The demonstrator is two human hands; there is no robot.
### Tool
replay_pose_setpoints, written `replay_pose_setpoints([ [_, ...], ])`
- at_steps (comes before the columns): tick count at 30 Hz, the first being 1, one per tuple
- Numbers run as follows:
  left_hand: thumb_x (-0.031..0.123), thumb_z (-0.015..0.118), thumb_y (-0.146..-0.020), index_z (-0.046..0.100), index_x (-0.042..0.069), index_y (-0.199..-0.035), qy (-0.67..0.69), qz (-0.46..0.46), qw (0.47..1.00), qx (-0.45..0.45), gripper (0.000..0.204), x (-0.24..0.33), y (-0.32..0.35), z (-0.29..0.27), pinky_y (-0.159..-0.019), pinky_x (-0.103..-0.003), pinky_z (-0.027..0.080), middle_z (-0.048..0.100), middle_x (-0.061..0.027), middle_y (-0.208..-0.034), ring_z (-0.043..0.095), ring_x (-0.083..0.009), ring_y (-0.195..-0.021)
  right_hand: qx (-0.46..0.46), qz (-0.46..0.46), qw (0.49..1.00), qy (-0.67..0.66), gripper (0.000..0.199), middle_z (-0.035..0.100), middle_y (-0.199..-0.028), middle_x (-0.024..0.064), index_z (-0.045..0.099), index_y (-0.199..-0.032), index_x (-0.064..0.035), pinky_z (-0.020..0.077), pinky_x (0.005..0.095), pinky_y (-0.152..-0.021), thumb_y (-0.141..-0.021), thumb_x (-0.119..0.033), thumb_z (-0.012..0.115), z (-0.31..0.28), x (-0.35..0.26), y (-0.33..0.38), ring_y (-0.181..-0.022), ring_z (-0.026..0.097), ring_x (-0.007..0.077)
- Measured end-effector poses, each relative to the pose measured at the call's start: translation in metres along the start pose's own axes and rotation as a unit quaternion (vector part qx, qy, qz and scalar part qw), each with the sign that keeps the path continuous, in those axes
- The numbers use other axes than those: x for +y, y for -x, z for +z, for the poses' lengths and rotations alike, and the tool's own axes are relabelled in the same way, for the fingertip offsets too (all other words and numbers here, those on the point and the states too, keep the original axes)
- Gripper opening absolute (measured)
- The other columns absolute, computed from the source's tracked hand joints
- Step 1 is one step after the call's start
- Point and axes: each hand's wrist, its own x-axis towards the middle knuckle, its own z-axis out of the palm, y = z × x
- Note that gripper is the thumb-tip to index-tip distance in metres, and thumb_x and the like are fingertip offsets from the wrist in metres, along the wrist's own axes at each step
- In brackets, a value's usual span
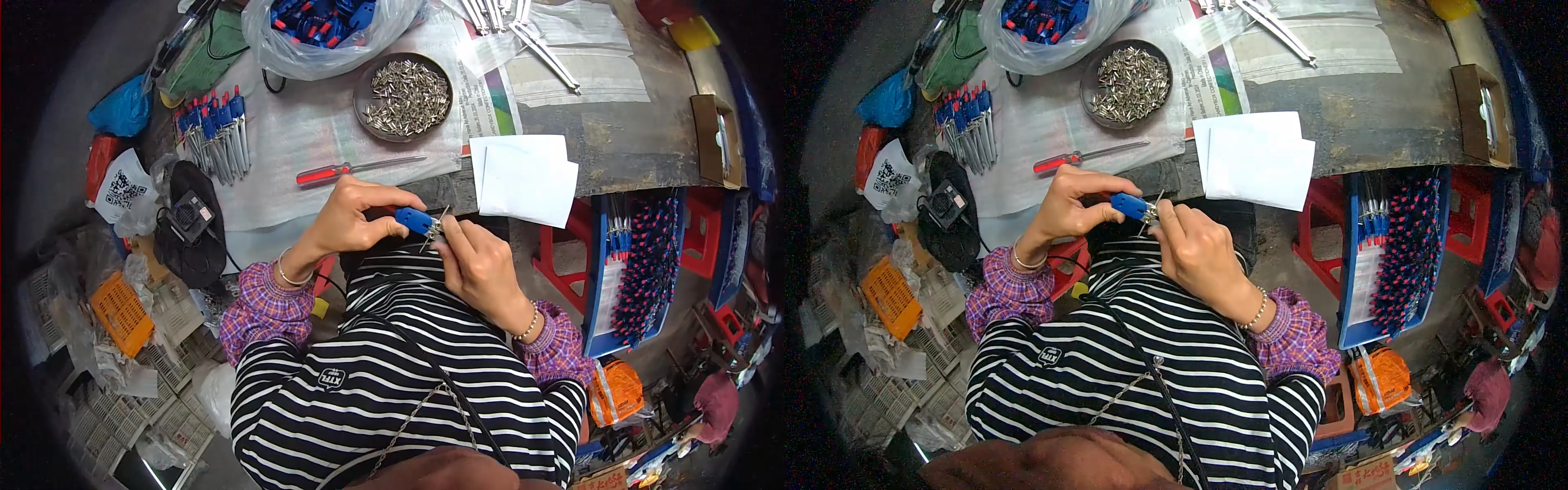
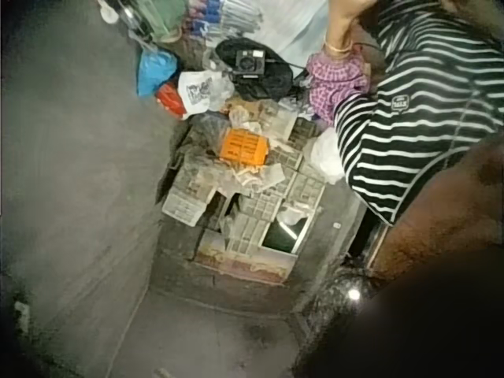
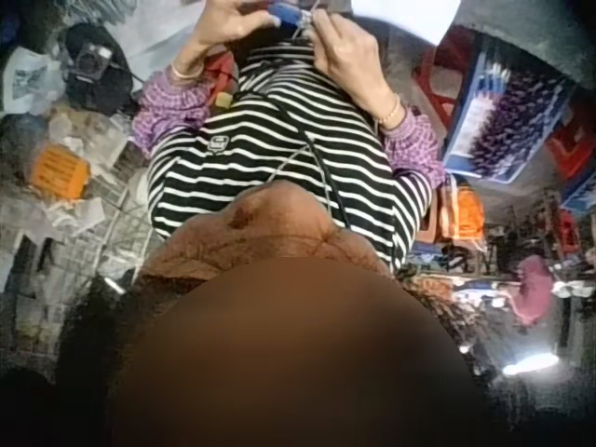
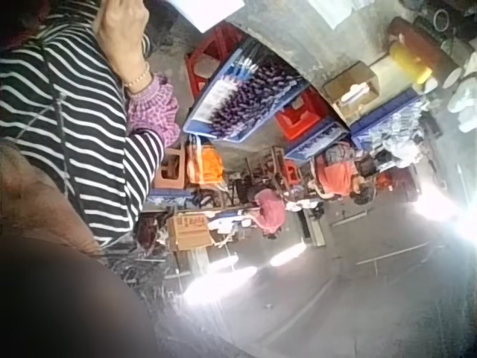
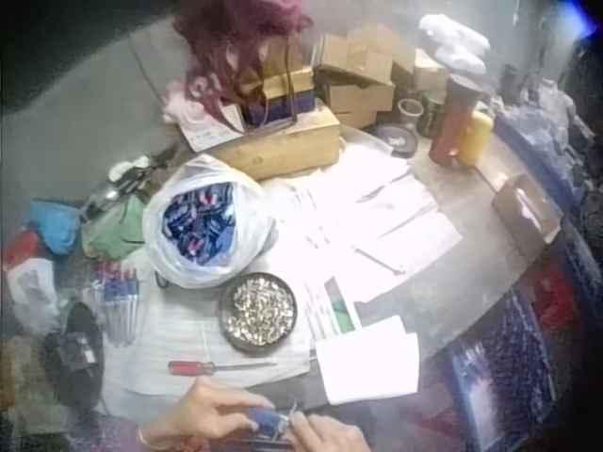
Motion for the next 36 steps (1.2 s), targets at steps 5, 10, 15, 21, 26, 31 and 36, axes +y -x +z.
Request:
replay_pose_setpoints([
  [5,0.000,0.071,-0.064,0.068,-0.002,-0.092,-0.014,0.031,0.999,-0.014,0.029,0.000,-0.002,-0.003,-0.064,-0.026,0.052,0.069,-0.0121,-0.080,0.068,-0.0183,-0.071,0.016,0.013,1.000,-0.016,0.032,0.052,-0.070,0.0123,0.056,-0.104,0.0044,0.0440,0.0356,-0.050,-0.074,-0.002,0.066,-0.002,-0.005,-0.002,-0.057,0.054,0.0275],
  [10,0.001,0.072,-0.063,0.068,0.000,-0.093,-0.006,0.033,0.995,-0.090,0.030,0.010,-0.009,-0.013,-0.064,-0.026,0.050,0.069,-0.0100,-0.080,0.066,-0.0176,-0.070,-0.167,0.186,0.937,-0.245,0.032,0.060,-0.075,0.0110,0.053,-0.106,0.0055,0.0440,0.0275,-0.050,-0.078,-0.006,0.065,-0.014,0.001,-0.004,-0.057,0.055,0.0136],
  [15,0.007,0.072,-0.066,0.064,0.003,-0.105,0.017,-0.005,0.999,-0.028,0.041,-0.002,-0.028,-0.031,-0.061,-0.027,0.047,0.065,-0.0101,-0.094,0.061,-0.0178,-0.075,-0.155,0.345,0.738,-0.560,0.011,0.064,-0.082,0.0067,0.055,-0.098,0.0030,0.0462,0.0191,-0.060,-0.091,-0.005,0.053,0.004,0.014,0.014,-0.063,0.054,0.0059],
  [21,0.008,0.068,-0.070,0.065,0.006,-0.102,-0.343,0.132,0.907,0.204,0.033,-0.016,-0.074,-0.022,-0.073,-0.035,0.047,0.062,-0.0089,-0.093,0.057,-0.0261,-0.088,-0.104,0.344,0.760,-0.542,0.014,0.061,-0.078,0.0049,0.055,-0.097,0.0025,0.0432,0.0190,-0.061,-0.094,-0.010,0.048,0.008,0.014,0.016,-0.064,0.051,0.0057],
  [26,0.008,0.066,-0.072,0.065,0.004,-0.089,-0.338,0.123,0.911,0.200,0.018,-0.034,-0.083,-0.026,-0.074,-0.036,0.045,0.062,-0.0104,-0.088,0.056,-0.0288,-0.082,-0.075,0.342,0.779,-0.520,0.017,0.060,-0.076,0.0020,0.056,-0.098,0.0028,0.0408,0.0175,-0.059,-0.095,-0.012,0.048,0.009,0.018,0.018,-0.063,0.048,0.0042],
  [31,0.006,0.065,-0.072,0.066,0.003,-0.080,-0.269,0.113,0.934,0.208,0.008,-0.032,-0.084,-0.032,-0.063,-0.032,0.045,0.063,-0.0078,-0.075,0.059,-0.0230,-0.068,-0.057,0.341,0.781,-0.520,0.017,0.059,-0.076,0.0020,0.057,-0.097,0.0027,0.0412,0.0177,-0.058,-0.095,-0.012,0.048,0.013,0.023,0.019,-0.063,0.048,0.0042],
  [36,0.002,0.065,-0.072,0.068,0.003,-0.080,-0.171,0.063,0.961,0.210,0.009,-0.024,-0.078,-0.038,-0.054,-0.025,0.042,0.065,-0.0045,-0.074,0.057,-0.0121,-0.060,-0.036,0.344,0.782,-0.519,0.017,0.060,-0.076,0.0028,0.057,-0.098,0.0035,0.0432,0.0183,-0.058,-0.095,-0.011,0.049,0.013,0.022,0.017,-0.062,0.049,0.0046],
])
